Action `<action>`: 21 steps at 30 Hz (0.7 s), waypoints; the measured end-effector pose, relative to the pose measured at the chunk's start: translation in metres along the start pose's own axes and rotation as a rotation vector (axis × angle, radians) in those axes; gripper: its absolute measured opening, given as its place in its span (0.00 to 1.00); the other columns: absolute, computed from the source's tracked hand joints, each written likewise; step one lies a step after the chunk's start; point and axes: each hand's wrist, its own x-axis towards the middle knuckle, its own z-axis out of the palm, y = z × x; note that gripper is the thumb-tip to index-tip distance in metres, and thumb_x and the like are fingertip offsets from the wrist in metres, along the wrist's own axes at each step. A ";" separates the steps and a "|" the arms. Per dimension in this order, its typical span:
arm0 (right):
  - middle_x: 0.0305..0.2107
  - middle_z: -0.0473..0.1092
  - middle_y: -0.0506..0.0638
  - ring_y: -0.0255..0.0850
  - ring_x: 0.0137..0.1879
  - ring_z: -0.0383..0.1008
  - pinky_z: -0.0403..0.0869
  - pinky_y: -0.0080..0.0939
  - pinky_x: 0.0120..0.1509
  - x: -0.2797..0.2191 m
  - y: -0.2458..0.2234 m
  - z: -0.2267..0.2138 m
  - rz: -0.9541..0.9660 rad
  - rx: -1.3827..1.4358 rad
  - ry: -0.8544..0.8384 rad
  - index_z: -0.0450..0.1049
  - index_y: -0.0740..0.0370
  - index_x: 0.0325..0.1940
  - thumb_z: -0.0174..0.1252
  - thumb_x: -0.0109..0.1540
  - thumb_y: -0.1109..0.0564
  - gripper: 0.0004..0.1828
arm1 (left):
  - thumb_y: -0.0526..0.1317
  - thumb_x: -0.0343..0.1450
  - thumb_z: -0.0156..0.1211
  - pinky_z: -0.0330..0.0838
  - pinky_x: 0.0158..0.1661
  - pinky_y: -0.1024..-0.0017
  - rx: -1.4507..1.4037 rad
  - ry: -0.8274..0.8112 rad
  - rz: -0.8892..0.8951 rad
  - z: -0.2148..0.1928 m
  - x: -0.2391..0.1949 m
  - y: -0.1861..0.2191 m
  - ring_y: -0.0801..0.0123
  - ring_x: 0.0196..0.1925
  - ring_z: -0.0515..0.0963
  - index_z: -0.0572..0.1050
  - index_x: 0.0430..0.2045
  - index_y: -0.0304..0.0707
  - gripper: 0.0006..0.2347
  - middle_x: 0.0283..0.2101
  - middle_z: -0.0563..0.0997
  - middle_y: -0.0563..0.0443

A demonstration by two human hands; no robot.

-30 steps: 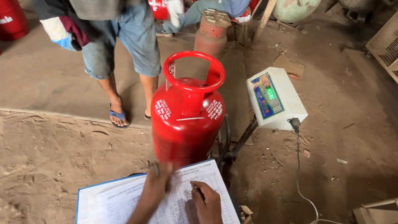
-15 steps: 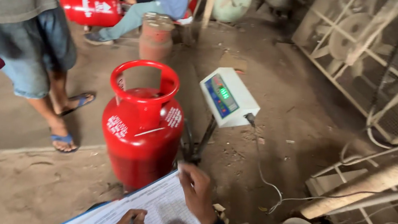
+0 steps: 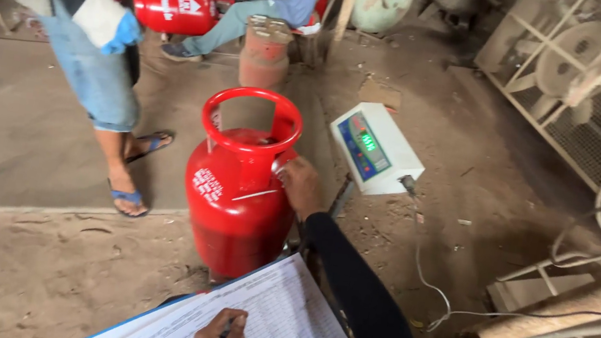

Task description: Weighing red gas cylinders on a digital scale and recording the readings on a paper log on a clipboard.

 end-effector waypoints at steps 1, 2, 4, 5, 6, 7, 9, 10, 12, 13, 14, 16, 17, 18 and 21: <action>0.36 0.72 0.57 0.59 0.46 0.74 0.72 0.56 0.50 0.001 0.000 -0.002 -0.003 0.008 -0.004 0.75 0.62 0.35 0.60 0.59 0.62 0.02 | 0.42 0.73 0.57 0.74 0.30 0.73 0.000 0.008 -0.005 -0.001 -0.003 0.004 0.74 0.22 0.79 0.83 0.34 0.33 0.11 0.17 0.80 0.49; 0.36 0.72 0.57 0.58 0.45 0.74 0.72 0.55 0.48 0.003 -0.001 -0.004 0.109 0.034 -0.017 0.75 0.62 0.35 0.60 0.59 0.63 0.02 | 0.42 0.73 0.57 0.74 0.30 0.73 0.011 -0.008 -0.011 -0.001 -0.005 0.009 0.74 0.23 0.80 0.83 0.34 0.34 0.11 0.17 0.80 0.50; 0.36 0.72 0.57 0.58 0.44 0.74 0.72 0.55 0.47 0.004 -0.008 -0.007 0.227 0.068 -0.028 0.76 0.62 0.36 0.61 0.58 0.64 0.03 | 0.42 0.72 0.57 0.74 0.30 0.73 0.033 -0.021 -0.019 -0.005 -0.009 0.017 0.74 0.23 0.80 0.83 0.35 0.35 0.11 0.18 0.81 0.50; 0.36 0.72 0.58 0.58 0.44 0.74 0.72 0.55 0.47 0.004 -0.014 -0.010 0.138 0.097 -0.028 0.76 0.62 0.37 0.61 0.59 0.64 0.04 | 0.43 0.72 0.58 0.74 0.31 0.73 0.026 -0.019 0.005 -0.003 -0.009 0.020 0.75 0.23 0.79 0.82 0.35 0.35 0.11 0.18 0.80 0.50; 0.37 0.72 0.58 0.58 0.44 0.74 0.72 0.55 0.46 0.004 -0.019 -0.014 0.050 0.127 -0.028 0.76 0.62 0.39 0.61 0.59 0.64 0.04 | 0.43 0.72 0.58 0.74 0.31 0.73 0.018 -0.017 0.030 0.000 -0.010 0.023 0.75 0.24 0.78 0.82 0.34 0.35 0.11 0.17 0.80 0.50; 0.37 0.72 0.58 0.58 0.44 0.74 0.72 0.55 0.46 -0.004 -0.023 -0.014 0.053 0.130 -0.033 0.76 0.62 0.39 0.61 0.59 0.64 0.04 | 0.43 0.72 0.58 0.74 0.31 0.73 0.018 -0.016 0.023 -0.002 -0.014 0.027 0.75 0.24 0.78 0.82 0.34 0.35 0.11 0.17 0.80 0.50; 0.36 0.73 0.56 0.57 0.43 0.75 0.73 0.54 0.45 -0.013 -0.029 -0.014 0.072 0.101 -0.019 0.73 0.61 0.36 0.60 0.60 0.64 0.03 | 0.44 0.73 0.57 0.73 0.30 0.72 0.012 0.021 0.014 -0.004 -0.015 0.038 0.74 0.23 0.78 0.81 0.34 0.35 0.11 0.18 0.79 0.50; 0.36 0.73 0.56 0.57 0.43 0.75 0.73 0.54 0.45 -0.012 -0.027 -0.016 0.063 0.105 -0.016 0.73 0.61 0.36 0.60 0.60 0.64 0.03 | 0.44 0.73 0.57 0.73 0.30 0.72 0.011 0.029 0.019 -0.005 -0.014 0.040 0.74 0.23 0.78 0.81 0.34 0.35 0.11 0.18 0.79 0.50; 0.36 0.73 0.56 0.56 0.40 0.75 0.72 0.54 0.43 -0.021 -0.023 -0.020 0.146 0.058 -0.078 0.74 0.61 0.37 0.61 0.61 0.63 0.02 | 0.44 0.72 0.58 0.72 0.30 0.72 0.028 -0.016 0.000 -0.005 -0.020 0.040 0.74 0.23 0.76 0.81 0.35 0.36 0.10 0.18 0.79 0.50; 0.36 0.73 0.56 0.56 0.40 0.75 0.72 0.54 0.43 -0.025 -0.017 -0.017 0.149 0.059 -0.080 0.74 0.61 0.37 0.61 0.61 0.63 0.02 | 0.44 0.72 0.58 0.72 0.30 0.72 0.029 -0.018 -0.004 -0.005 -0.024 0.051 0.74 0.23 0.76 0.81 0.35 0.36 0.10 0.18 0.79 0.50; 0.36 0.73 0.56 0.57 0.41 0.75 0.72 0.55 0.43 -0.030 -0.012 -0.014 0.237 0.023 -0.034 0.74 0.61 0.37 0.61 0.61 0.63 0.02 | 0.44 0.73 0.57 0.72 0.30 0.72 0.056 -0.008 -0.034 -0.005 -0.028 0.062 0.74 0.24 0.76 0.81 0.35 0.35 0.11 0.18 0.78 0.50; 0.36 0.73 0.56 0.57 0.41 0.75 0.72 0.55 0.43 -0.035 -0.013 -0.008 0.316 -0.007 0.014 0.74 0.60 0.36 0.61 0.61 0.63 0.02 | 0.45 0.74 0.56 0.71 0.30 0.72 0.083 0.012 -0.061 -0.009 -0.031 0.077 0.73 0.24 0.76 0.81 0.34 0.35 0.12 0.19 0.77 0.50; 0.36 0.73 0.57 0.57 0.41 0.75 0.73 0.55 0.45 -0.043 -0.019 -0.007 0.276 -0.043 0.033 0.74 0.61 0.36 0.61 0.60 0.63 0.02 | 0.46 0.74 0.56 0.70 0.31 0.72 0.081 0.007 -0.068 -0.009 -0.033 0.079 0.74 0.24 0.75 0.80 0.34 0.34 0.13 0.19 0.77 0.50; 0.36 0.73 0.58 0.56 0.42 0.75 0.73 0.54 0.46 -0.050 -0.024 -0.005 0.235 -0.079 0.053 0.73 0.62 0.35 0.61 0.59 0.63 0.03 | 0.47 0.74 0.55 0.69 0.31 0.72 0.078 0.001 -0.076 -0.009 -0.035 0.081 0.74 0.24 0.75 0.80 0.35 0.34 0.13 0.19 0.77 0.50; 0.36 0.74 0.56 0.52 0.42 0.77 0.75 0.48 0.45 -0.065 -0.099 -0.052 0.107 0.319 -0.143 0.75 0.64 0.39 0.61 0.62 0.62 0.02 | 0.47 0.75 0.55 0.68 0.29 0.71 -0.006 0.010 -0.030 -0.012 -0.039 0.072 0.73 0.24 0.71 0.80 0.37 0.33 0.14 0.20 0.75 0.49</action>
